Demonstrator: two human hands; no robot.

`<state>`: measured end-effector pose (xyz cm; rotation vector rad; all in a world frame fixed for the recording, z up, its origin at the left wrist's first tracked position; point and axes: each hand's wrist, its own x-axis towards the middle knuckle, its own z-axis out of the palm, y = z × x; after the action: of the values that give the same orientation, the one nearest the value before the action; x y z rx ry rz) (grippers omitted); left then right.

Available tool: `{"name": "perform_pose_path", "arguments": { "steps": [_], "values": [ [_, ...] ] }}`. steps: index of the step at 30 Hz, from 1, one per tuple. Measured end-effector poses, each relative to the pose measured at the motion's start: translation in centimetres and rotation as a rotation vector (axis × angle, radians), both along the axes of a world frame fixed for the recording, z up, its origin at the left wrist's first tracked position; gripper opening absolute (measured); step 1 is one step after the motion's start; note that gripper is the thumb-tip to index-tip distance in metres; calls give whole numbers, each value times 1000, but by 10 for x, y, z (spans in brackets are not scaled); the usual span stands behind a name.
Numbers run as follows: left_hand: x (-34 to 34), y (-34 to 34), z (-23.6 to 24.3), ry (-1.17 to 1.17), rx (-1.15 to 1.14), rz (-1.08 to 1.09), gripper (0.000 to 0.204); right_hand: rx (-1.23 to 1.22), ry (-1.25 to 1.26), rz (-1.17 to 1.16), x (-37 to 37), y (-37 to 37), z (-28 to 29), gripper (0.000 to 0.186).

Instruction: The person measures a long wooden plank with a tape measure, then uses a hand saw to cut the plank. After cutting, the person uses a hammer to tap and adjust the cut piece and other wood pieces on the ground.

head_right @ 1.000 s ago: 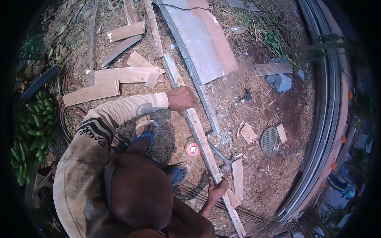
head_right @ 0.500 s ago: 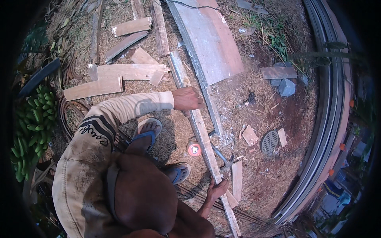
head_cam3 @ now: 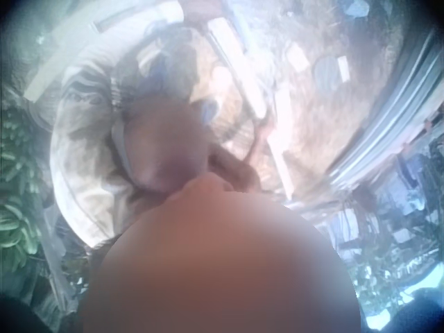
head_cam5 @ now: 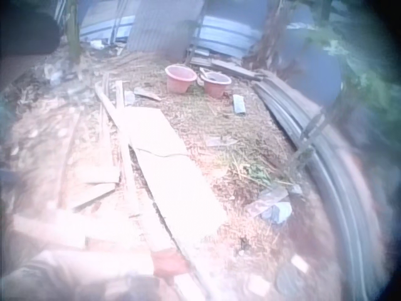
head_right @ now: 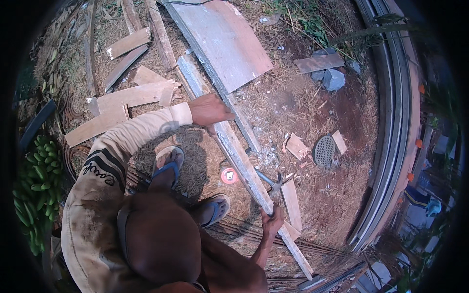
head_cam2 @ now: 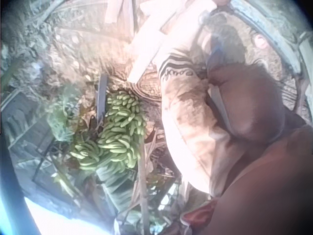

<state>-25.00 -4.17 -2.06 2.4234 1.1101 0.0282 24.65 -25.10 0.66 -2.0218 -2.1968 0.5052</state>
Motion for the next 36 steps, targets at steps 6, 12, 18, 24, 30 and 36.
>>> {"name": "perform_pose_path", "arguments": {
  "steps": [6,12,18,24,30,36],
  "values": [
    [19,56,50,-132,144,-156,62,-97,98,-76,12,37,39,63],
    [27,76,75,-233,128,-125,60,-181,259,-196,29,54,56,58],
    [32,83,77,16,-59,-79,62,-338,440,-149,54,79,51,49],
    [52,111,78,249,-189,-153,74,-664,446,-250,76,108,32,38],
    [87,92,71,283,46,-282,56,-688,528,-390,90,110,2,48],
    [76,60,45,96,74,-174,62,-688,469,-396,98,101,-18,68]
  ]
}}
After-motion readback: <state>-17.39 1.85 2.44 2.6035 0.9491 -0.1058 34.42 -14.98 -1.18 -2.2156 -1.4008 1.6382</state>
